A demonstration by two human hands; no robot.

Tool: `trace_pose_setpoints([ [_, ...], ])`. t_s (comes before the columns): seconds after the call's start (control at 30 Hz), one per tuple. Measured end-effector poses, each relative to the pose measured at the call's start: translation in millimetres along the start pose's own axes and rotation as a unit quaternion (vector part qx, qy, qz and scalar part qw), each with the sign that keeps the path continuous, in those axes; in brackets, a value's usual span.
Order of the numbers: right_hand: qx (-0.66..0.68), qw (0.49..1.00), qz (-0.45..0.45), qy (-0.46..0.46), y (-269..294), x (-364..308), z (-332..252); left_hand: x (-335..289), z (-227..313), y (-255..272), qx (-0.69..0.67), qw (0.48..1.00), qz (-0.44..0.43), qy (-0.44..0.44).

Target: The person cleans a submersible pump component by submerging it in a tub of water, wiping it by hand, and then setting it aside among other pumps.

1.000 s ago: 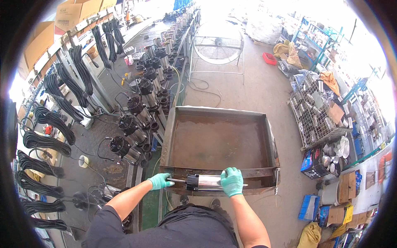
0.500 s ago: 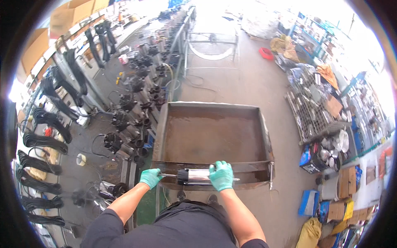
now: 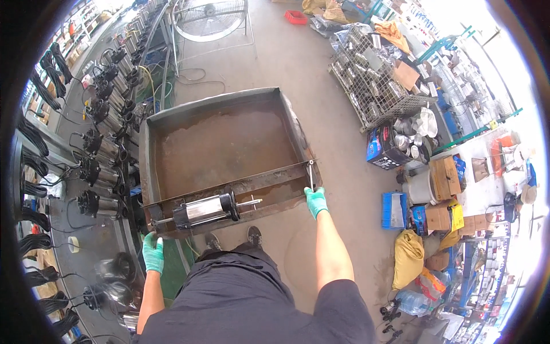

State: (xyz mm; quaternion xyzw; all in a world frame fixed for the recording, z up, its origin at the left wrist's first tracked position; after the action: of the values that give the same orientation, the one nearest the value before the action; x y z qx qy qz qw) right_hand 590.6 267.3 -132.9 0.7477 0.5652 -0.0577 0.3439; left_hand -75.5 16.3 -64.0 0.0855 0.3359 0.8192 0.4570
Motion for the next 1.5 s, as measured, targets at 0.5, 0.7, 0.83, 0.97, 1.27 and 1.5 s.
trace_pose_setpoints([
  [0.5,-0.042,0.82,-0.387,0.418,-248,-327,-192,-45,258,-17,-0.223,0.962,0.012,-0.157],
  [0.7,-0.114,0.742,-0.315,0.58,-240,-351,-245,-4,93,3,-0.616,0.774,0.109,0.096],
  [0.83,-0.181,0.752,-0.186,0.606,-225,-296,-276,11,-11,19,-0.541,0.78,0.16,0.271],
  [0.97,-0.356,0.751,-0.257,0.493,-253,-246,-256,33,-30,6,-0.449,0.84,0.052,0.3],
  [1.27,-0.326,0.784,-0.263,0.458,-256,-239,-258,60,-28,-14,-0.38,0.881,-0.065,0.274],
  [1.5,-0.312,0.787,-0.261,0.464,-256,-239,-261,64,-21,-21,-0.371,0.878,-0.131,0.274],
])
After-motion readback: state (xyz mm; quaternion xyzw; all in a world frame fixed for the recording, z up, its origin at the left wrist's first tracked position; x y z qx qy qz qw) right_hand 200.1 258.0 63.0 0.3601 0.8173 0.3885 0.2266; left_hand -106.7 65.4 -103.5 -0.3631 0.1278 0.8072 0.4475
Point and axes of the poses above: each hand's wrist, its own x-axis towards the middle knuckle, its own y-axis out of the back of the hand, z = x × y, the point moved 10 cm from there along x, towards the middle knuckle, and after that the axes turned 2 degrees about x, right-handed, at the moved point
